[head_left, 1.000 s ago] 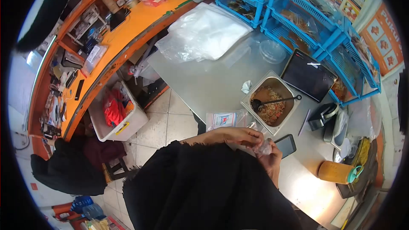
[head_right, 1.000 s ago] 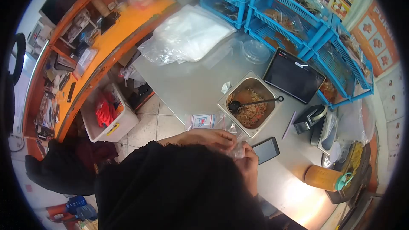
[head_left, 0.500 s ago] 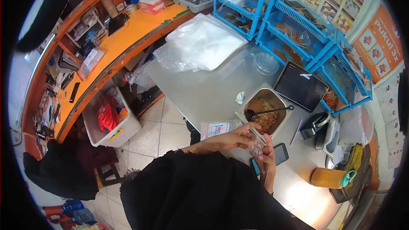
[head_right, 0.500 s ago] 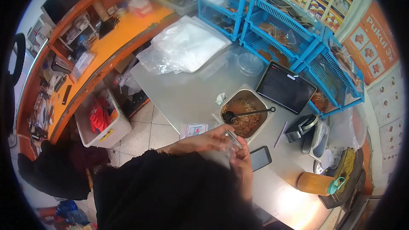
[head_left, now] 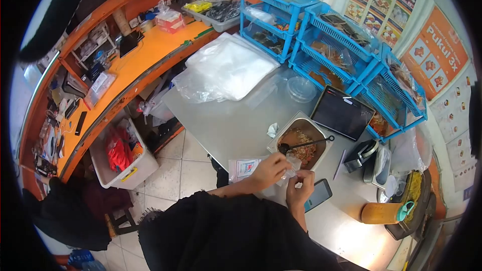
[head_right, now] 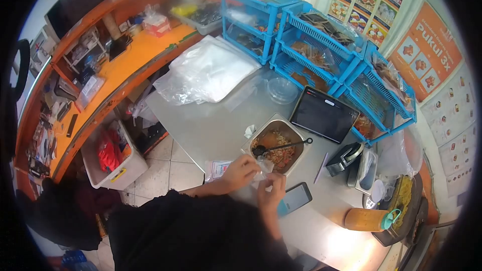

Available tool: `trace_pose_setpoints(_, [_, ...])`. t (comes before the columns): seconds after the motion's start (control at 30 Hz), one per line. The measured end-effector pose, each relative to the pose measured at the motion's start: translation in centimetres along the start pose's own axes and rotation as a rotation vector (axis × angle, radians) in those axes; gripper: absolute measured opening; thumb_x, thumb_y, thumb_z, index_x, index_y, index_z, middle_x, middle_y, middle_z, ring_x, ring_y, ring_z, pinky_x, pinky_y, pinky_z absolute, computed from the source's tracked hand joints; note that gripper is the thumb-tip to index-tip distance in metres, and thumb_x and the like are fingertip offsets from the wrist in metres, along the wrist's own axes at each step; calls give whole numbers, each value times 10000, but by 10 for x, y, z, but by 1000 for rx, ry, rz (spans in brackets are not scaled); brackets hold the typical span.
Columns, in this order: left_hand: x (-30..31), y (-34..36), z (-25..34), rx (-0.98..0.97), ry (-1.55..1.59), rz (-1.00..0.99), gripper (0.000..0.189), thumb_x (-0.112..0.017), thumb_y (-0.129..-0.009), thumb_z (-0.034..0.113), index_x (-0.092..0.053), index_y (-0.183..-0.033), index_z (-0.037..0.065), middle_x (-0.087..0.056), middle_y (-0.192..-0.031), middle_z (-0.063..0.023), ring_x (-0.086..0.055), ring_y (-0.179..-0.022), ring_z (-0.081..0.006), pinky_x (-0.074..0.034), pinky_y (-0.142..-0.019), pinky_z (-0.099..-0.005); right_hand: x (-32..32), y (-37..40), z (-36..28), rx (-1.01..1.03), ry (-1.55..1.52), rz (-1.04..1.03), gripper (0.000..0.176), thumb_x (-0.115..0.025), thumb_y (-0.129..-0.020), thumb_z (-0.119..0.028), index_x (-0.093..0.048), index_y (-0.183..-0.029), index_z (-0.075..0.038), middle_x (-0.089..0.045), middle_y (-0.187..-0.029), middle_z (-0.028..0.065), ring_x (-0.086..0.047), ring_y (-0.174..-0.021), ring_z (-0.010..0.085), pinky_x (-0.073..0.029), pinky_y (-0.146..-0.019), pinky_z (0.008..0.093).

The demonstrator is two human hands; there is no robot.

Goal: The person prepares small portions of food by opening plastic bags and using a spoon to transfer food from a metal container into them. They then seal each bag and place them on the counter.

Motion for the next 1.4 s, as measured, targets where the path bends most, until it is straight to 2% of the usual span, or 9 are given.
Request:
trace_pose_setpoints(0.23, [-17, 15, 26, -188, 45, -43, 199, -563, -663, -32, -535, -842, 52, -458, -825, -72, -513, -665, -237, -432, -566, -309, -1, -11, 11, -21, 38, 6, 212, -541, -588, 79, -476, -761, -24, -474, -807, 119, -501, -656, 231, -425, -530, 286])
trace_pose_setpoints(0.43, [2, -1, -18, 197, -57, 39, 244, -544, -628, -74, -523, -830, 62, -455, -794, -75, -513, -670, -230, -424, -546, -312, -23, -7, -14, 108, 173, -59, 193, -568, -600, 51, -472, -748, -28, -456, -781, 127, -499, -640, 276, -419, -511, 329])
trace_pose_setpoints(0.63, [-1, -2, 1, -46, -54, -40, 231, -532, -590, -91, -564, -767, 54, -474, -789, -79, -518, -693, -233, -428, -582, -302, -19, -7, -3, 11, 146, -12, 189, -533, -599, 68, -457, -745, -24, -429, -747, 127, -473, -621, 298, -392, -505, 357])
trace_pose_setpoints(0.83, [-18, 10, 3, -4, -70, -90, 260, -539, -575, -85, -578, -785, 64, -471, -801, -76, -509, -762, -236, -425, -632, -334, -6, -3, 8, -22, 130, 67, 206, -497, -572, 112, -444, -721, -21, -431, -742, 133, -466, -670, 316, -391, -548, 362])
trace_pose_setpoints(0.97, [-19, -2, 17, -121, -171, -120, 282, -537, -583, -75, -574, -828, 60, -485, -863, -84, -502, -840, -242, -407, -724, -362, 6, 2, 21, -43, 81, 108, 218, -532, -583, 122, -443, -720, -21, -446, -749, 106, -488, -628, 241, -395, -523, 306])
trace_pose_setpoints(1.03, [-28, -9, 46, -356, -59, -224, 312, -549, -639, -31, -563, -929, 83, -495, -1021, -78, -459, -996, -233, -339, -867, -381, 11, 3, 35, -82, 40, 107, 218, -541, -597, 123, -441, -729, -18, -453, -753, 92, -497, -606, 203, -399, -509, 279])
trace_pose_setpoints(1.23, [-57, 1, 54, -401, 24, -629, 477, -565, -740, 95, -407, -1186, 33, -455, -1152, -102, -443, -1079, -239, -399, -863, -349, 20, 0, 68, -292, -205, 26, 201, -548, -647, 96, -459, -787, -17, -491, -816, 79, -498, -542, 128, -410, -462, 212])
trace_pose_setpoints(1.33, [-61, 2, 24, -320, -17, -617, 519, -586, -739, 162, -387, -1198, 25, -453, -1162, -109, -486, -1027, -244, -446, -794, -307, 18, -11, 32, -339, -116, -116, 280, -597, -623, 56, -497, -872, -27, -508, -836, 89, -524, -667, 187, -443, -574, 263])
trace_pose_setpoints(1.4, [-57, 0, 19, -274, 8, -579, 540, -598, -722, 145, -385, -1205, 31, -480, -1129, -119, -529, -958, -252, -463, -761, -308, 37, -18, -14, 36, 196, 69, 295, -660, -609, -56, -553, -883, -53, -538, -832, 85, -501, -866, 253, -388, -797, 381])
Point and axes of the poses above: each hand's wrist, its own y-axis away from the middle knuckle, its own x-axis out of the back of the hand, z = x × y, the point moved 10 cm from there along -y, towards the middle knuckle
